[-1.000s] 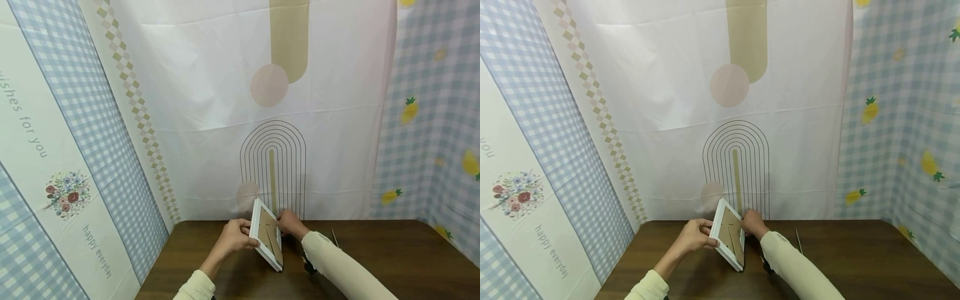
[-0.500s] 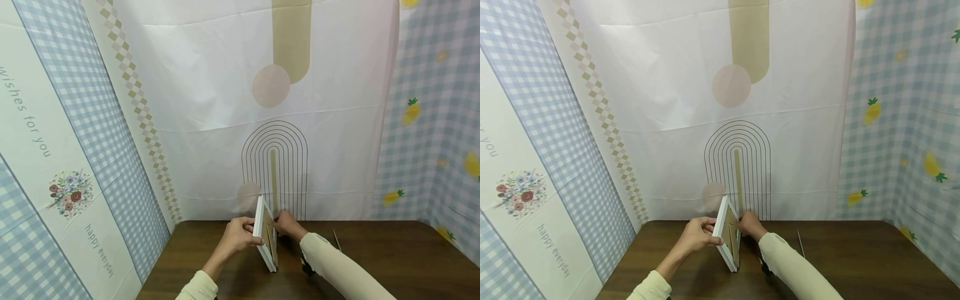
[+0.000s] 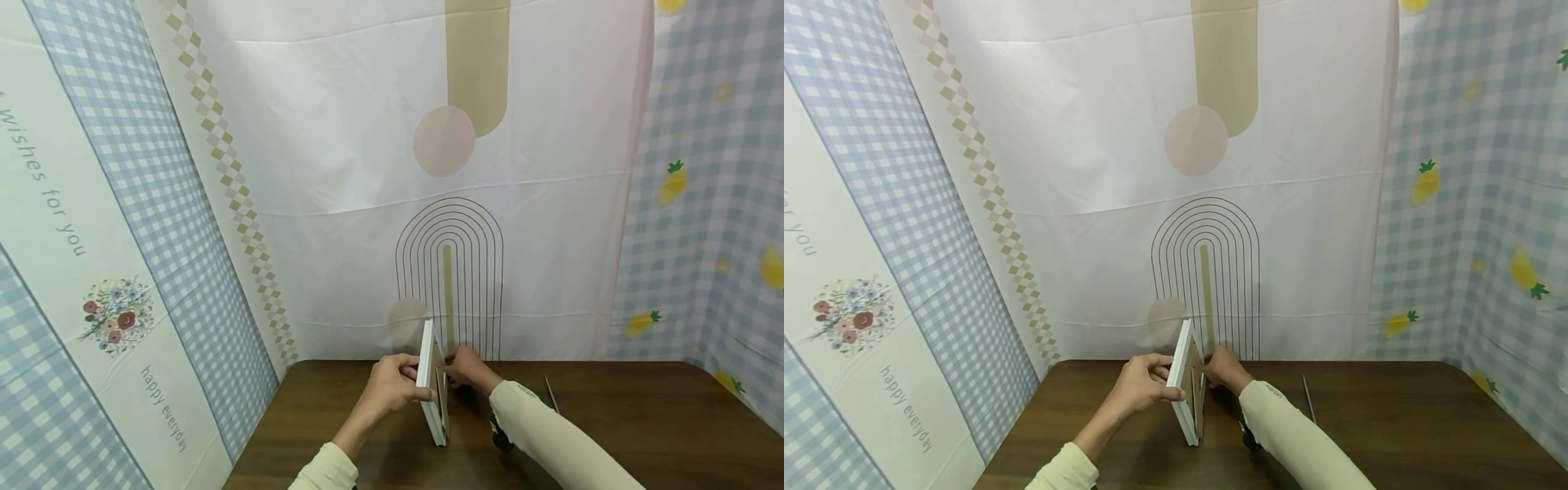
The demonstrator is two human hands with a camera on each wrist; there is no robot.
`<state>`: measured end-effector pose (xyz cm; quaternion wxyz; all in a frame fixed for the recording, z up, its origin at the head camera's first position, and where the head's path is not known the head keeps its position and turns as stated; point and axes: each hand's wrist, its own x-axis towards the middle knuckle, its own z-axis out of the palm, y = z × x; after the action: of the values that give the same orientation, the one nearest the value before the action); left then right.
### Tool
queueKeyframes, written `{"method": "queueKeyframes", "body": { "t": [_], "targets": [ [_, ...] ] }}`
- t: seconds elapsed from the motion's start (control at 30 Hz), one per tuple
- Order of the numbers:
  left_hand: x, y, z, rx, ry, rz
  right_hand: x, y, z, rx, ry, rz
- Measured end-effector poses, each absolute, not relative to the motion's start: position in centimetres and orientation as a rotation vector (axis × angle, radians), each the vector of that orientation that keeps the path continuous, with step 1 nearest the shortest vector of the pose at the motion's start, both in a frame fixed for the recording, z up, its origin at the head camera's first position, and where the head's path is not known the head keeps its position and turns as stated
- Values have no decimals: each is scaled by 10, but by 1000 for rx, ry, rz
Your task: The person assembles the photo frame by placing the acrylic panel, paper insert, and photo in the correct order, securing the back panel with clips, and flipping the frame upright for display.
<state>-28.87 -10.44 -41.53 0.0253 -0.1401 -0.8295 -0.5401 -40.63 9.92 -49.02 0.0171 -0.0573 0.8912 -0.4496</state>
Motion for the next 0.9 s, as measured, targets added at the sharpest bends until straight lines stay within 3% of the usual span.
{"method": "queueKeyframes", "body": {
  "t": [0.13,0.37,0.47,0.53,0.77,0.9],
  "targets": [
    [-288,-104,-415,-435,-2571,-1654,-416,107,-494,-232,2753,-1389],
    [-288,-102,-415,-424,-2571,-1647,-486,127,-533,-481,2920,-1313],
    [-288,-100,-414,-413,-2580,-1643,-491,127,-528,-524,2972,-1400],
    [-287,-98,-414,-410,-2591,-1635,-487,125,-518,-534,3002,-1434],
    [-286,-92,-411,-421,-2633,-1533,-417,106,-440,-350,2990,-1536],
    [-286,-89,-410,-423,-2652,-1482,-407,101,-430,-304,3005,-1533]
  ]
}}
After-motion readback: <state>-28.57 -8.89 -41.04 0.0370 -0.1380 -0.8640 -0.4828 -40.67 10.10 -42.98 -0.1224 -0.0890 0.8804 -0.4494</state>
